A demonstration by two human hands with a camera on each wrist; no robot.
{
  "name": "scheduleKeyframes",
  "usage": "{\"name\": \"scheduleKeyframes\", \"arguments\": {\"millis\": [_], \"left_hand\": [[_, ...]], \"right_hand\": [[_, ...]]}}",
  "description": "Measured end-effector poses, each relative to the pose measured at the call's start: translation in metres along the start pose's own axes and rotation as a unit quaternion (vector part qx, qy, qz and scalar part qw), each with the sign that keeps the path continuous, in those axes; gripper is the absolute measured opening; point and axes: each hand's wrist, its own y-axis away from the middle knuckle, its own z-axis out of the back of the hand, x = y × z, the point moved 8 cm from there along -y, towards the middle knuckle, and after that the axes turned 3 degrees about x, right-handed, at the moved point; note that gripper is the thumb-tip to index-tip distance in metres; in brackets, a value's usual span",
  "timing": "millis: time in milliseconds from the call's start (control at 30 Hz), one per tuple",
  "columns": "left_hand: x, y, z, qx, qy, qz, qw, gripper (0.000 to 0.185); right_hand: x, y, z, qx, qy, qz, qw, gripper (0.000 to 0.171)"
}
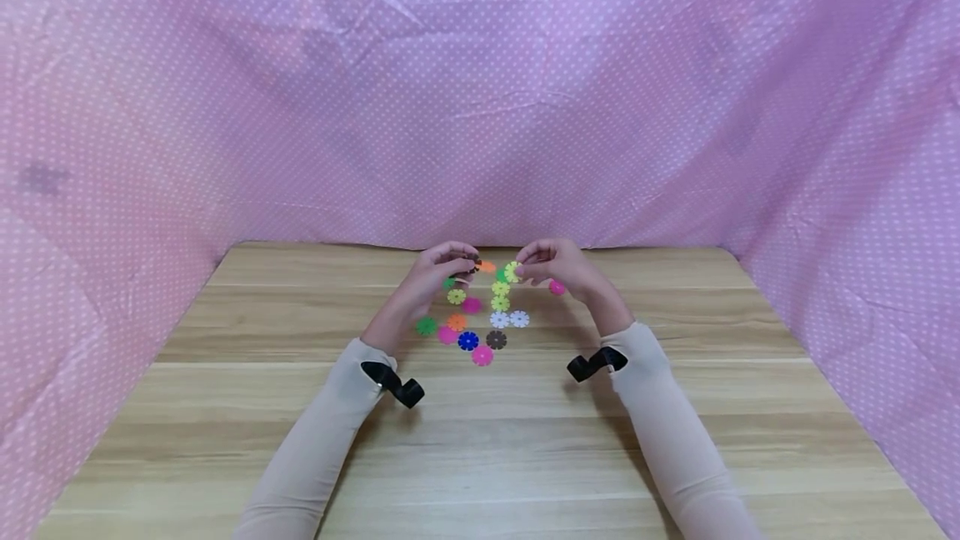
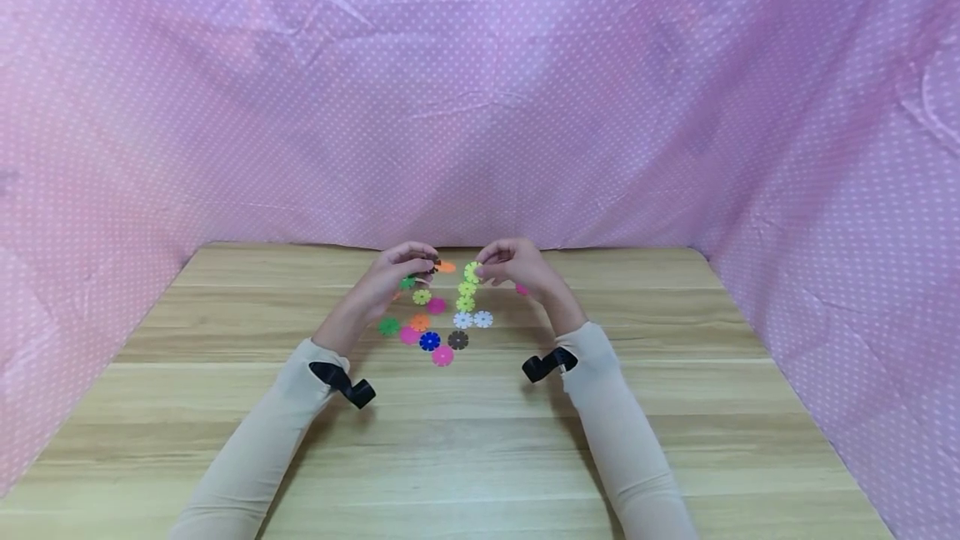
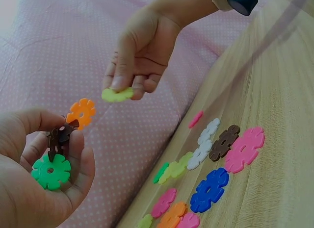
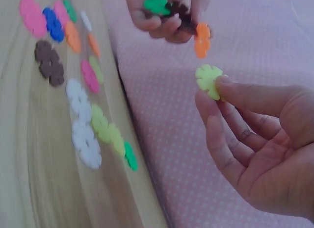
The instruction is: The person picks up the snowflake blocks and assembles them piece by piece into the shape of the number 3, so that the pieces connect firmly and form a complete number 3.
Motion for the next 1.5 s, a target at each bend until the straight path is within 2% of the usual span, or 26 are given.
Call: {"name": "scheduleKeyframes", "arguments": {"millis": [233, 533, 900, 1300, 1500], "left_hand": [[0.001, -0.001, 0.0, -0.002, 0.014, 0.003, 0.9999, 0.016], [-0.001, -0.001, -0.001, 0.008, 0.015, -0.012, 0.9998, 0.017], [-0.006, 0.001, -0.003, 0.012, 0.015, -0.015, 0.9997, 0.016], [0.0, -0.003, -0.004, 0.007, 0.024, -0.01, 0.9996, 0.018], [0.002, -0.002, -0.005, 0.011, 0.018, -0.016, 0.9997, 0.027]], "right_hand": [[0.007, 0.0, -0.004, -0.018, -0.045, 0.036, 0.998, 0.021], [0.01, 0.0, -0.006, -0.043, -0.066, 0.047, 0.996, 0.034], [0.012, 0.002, -0.01, -0.05, -0.057, 0.06, 0.995, 0.026], [0.011, -0.002, -0.017, -0.05, -0.053, 0.072, 0.995, 0.023], [0.009, -0.003, -0.019, -0.048, -0.056, 0.068, 0.995, 0.025]]}}
